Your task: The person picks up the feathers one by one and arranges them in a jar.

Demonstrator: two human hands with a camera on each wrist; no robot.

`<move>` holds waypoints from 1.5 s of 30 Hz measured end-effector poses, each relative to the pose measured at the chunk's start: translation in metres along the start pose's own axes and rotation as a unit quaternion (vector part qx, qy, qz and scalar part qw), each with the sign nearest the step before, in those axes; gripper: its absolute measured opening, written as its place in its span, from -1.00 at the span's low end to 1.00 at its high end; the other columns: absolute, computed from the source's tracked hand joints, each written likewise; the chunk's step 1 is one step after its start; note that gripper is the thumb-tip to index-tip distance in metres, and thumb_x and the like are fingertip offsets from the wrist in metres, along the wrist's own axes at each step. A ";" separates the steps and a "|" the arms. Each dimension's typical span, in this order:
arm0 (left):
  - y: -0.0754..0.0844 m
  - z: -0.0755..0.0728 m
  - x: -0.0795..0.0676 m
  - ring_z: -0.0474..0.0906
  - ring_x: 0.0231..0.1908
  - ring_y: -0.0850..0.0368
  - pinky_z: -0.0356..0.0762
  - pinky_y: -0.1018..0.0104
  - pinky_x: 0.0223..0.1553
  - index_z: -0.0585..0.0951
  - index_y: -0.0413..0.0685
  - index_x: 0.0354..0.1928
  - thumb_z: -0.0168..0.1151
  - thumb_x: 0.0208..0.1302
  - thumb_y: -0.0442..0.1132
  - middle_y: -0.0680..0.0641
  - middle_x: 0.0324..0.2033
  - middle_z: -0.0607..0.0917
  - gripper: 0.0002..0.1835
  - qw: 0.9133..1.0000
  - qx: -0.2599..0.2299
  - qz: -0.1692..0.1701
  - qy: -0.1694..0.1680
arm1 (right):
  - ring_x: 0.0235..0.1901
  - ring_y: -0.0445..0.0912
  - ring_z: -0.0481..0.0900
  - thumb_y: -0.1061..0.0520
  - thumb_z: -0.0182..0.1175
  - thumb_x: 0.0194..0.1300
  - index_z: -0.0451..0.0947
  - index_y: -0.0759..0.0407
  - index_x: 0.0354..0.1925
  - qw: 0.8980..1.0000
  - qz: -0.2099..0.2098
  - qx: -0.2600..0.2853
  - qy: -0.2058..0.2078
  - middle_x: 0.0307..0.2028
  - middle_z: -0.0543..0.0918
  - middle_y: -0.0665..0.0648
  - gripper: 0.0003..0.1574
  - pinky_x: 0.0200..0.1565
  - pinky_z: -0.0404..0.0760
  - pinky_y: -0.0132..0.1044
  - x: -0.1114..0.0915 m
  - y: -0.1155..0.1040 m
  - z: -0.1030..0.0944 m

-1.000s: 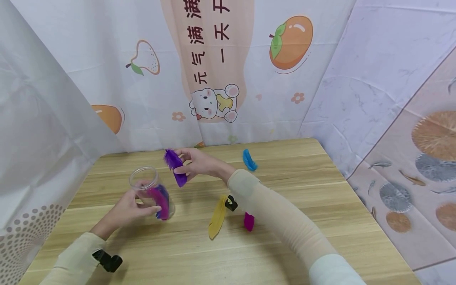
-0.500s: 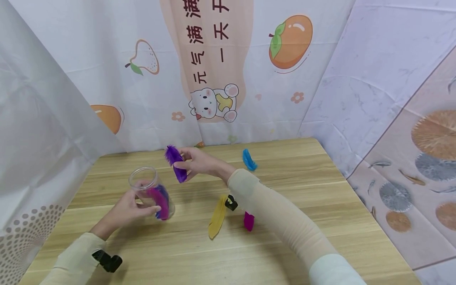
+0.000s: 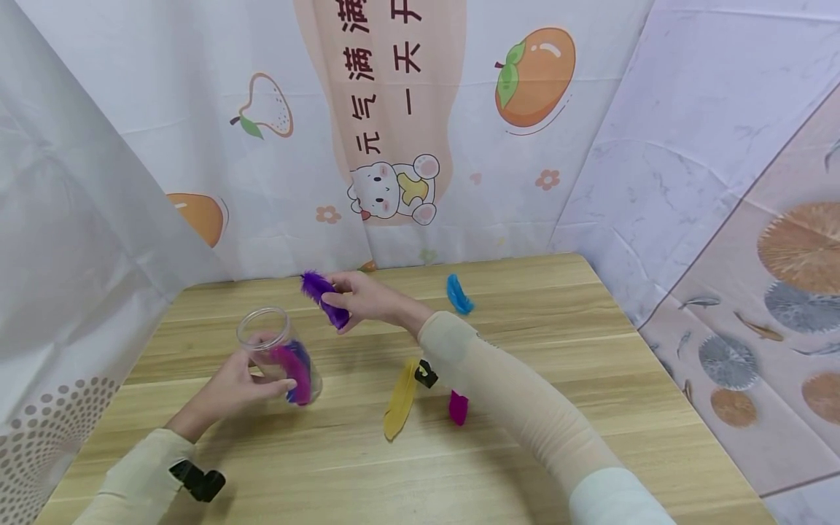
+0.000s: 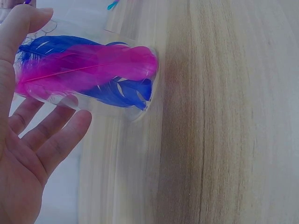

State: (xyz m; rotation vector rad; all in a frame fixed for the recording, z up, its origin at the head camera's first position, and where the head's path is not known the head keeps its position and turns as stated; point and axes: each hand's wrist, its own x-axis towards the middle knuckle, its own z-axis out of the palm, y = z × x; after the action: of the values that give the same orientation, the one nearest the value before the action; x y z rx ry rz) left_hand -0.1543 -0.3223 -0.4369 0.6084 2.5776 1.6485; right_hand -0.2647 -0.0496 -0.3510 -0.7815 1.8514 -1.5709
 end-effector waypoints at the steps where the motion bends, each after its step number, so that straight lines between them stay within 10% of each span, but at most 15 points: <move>1: 0.000 0.000 0.000 0.63 -0.05 0.16 0.74 0.12 -0.21 0.33 -0.14 0.31 0.52 0.12 -0.44 -0.25 0.04 0.60 -0.25 1.000 -0.001 0.001 -0.001 | -0.27 0.07 0.69 0.23 0.01 0.59 0.48 0.24 0.22 1.000 -0.002 -0.005 0.001 -0.12 0.57 0.23 -0.67 -0.15 0.74 0.06 0.000 0.000 0.000; 45: 0.002 0.000 -0.001 0.62 -0.03 0.17 0.74 0.16 -0.19 0.30 -0.08 0.34 0.55 0.11 -0.39 -0.25 0.09 0.58 -0.20 1.000 0.011 -0.014 0.005 | -0.19 -0.02 0.70 0.27 0.18 0.48 0.56 0.29 0.01 0.999 -0.036 0.019 0.025 -0.13 0.59 0.23 -0.82 -0.15 0.75 -0.06 0.001 -0.014 0.004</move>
State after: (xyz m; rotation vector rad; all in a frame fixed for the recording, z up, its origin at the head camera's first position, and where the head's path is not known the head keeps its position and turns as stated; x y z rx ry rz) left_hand -0.1525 -0.3222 -0.4358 0.5642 2.6018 1.6215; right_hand -0.2617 -0.0544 -0.3376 -0.8059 1.8411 -1.6804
